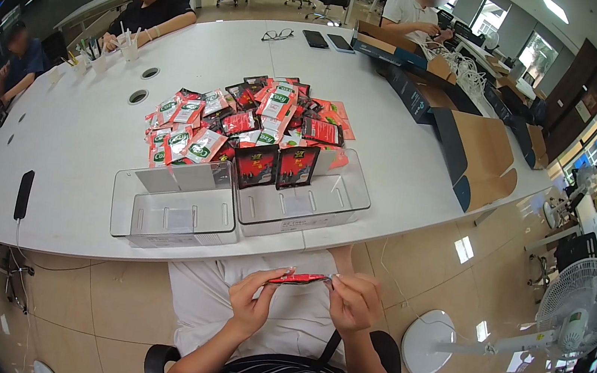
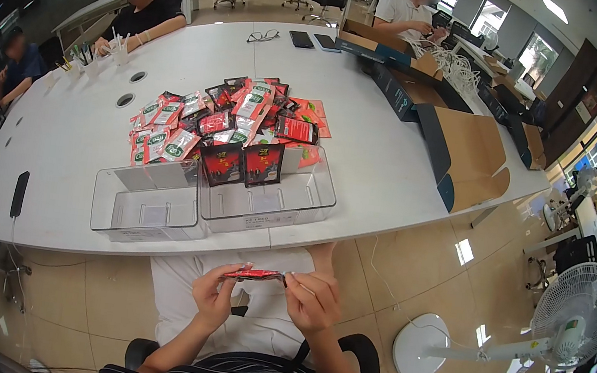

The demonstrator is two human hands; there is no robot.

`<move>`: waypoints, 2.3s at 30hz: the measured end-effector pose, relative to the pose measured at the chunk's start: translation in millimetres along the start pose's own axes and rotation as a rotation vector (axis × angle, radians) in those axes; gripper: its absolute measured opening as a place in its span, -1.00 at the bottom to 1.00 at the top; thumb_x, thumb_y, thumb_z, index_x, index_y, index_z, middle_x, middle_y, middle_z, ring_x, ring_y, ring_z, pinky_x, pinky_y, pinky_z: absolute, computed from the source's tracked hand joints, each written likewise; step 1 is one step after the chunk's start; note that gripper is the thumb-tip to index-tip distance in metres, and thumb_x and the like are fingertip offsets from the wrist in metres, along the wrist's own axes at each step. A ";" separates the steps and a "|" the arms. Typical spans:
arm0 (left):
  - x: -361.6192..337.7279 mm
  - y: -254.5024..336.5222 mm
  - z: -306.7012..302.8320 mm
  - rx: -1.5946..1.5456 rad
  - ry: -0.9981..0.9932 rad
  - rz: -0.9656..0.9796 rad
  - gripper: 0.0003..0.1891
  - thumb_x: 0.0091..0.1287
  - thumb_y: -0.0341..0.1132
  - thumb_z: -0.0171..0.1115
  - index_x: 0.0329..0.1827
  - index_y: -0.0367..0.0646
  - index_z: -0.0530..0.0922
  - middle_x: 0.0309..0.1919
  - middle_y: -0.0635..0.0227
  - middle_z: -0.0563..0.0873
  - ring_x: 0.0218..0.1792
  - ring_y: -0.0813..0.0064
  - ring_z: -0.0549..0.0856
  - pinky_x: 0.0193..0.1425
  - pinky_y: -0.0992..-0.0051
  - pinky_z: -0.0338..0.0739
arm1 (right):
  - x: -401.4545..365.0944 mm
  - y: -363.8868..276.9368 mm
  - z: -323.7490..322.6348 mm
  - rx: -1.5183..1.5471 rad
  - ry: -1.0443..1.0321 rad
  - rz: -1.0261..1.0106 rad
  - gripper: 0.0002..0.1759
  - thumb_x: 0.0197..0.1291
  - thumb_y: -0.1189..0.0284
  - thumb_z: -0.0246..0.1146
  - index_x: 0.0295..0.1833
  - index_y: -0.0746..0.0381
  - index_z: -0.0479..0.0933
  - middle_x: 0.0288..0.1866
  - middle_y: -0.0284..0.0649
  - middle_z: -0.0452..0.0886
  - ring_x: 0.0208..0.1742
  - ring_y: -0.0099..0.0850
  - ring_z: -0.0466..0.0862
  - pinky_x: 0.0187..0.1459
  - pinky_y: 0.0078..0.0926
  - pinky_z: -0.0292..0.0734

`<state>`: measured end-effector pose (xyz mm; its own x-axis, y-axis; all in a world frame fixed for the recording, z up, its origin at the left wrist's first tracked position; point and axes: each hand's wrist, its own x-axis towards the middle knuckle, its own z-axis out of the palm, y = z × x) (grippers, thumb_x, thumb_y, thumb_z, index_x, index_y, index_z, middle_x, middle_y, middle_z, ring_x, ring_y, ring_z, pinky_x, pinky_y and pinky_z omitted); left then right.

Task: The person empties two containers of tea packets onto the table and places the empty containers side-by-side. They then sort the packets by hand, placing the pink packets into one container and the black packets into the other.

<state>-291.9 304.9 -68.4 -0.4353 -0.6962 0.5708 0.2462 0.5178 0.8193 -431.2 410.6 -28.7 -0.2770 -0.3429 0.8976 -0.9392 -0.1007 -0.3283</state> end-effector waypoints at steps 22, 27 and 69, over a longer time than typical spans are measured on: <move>-21.2 -28.2 14.8 -0.415 -0.293 -0.438 -0.78 0.38 -0.52 0.16 0.04 -0.39 0.57 -0.12 0.19 0.76 -0.21 0.53 0.75 -0.09 0.58 0.63 | 49.6 27.0 -31.3 0.502 -0.308 0.380 -0.77 -0.03 0.73 0.38 -0.20 0.35 0.63 -0.39 -0.17 0.67 -0.40 -0.43 0.65 -0.34 -0.59 0.51; -68.0 -98.2 33.2 -0.291 -0.792 -0.534 -0.71 0.43 -0.40 0.15 0.18 -0.20 0.50 0.00 0.31 0.73 -0.12 0.57 0.72 -0.04 0.58 0.60 | 110.0 46.1 -34.3 0.168 -0.112 0.112 -0.79 0.00 0.79 0.23 -0.23 0.34 0.59 -0.29 -0.16 0.65 -0.24 -0.31 0.62 -0.18 -0.48 0.49; -108.4 -170.2 31.1 -0.778 -0.625 -1.361 -0.65 0.47 -0.07 0.10 0.22 0.01 0.54 -0.01 0.37 0.73 -0.24 0.72 0.72 -0.14 0.68 0.63 | 185.2 120.2 71.7 -0.040 -0.838 0.027 -0.46 0.00 0.30 0.45 0.12 0.19 0.51 -0.09 -0.20 0.63 -0.04 -0.25 0.60 0.04 -0.34 0.44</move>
<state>-313.6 307.7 -271.4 -0.8807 -0.0108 -0.4736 -0.3150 -0.7333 0.6025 -580.8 268.0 76.9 -0.0719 -0.9266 0.3691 -0.9452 -0.0549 -0.3219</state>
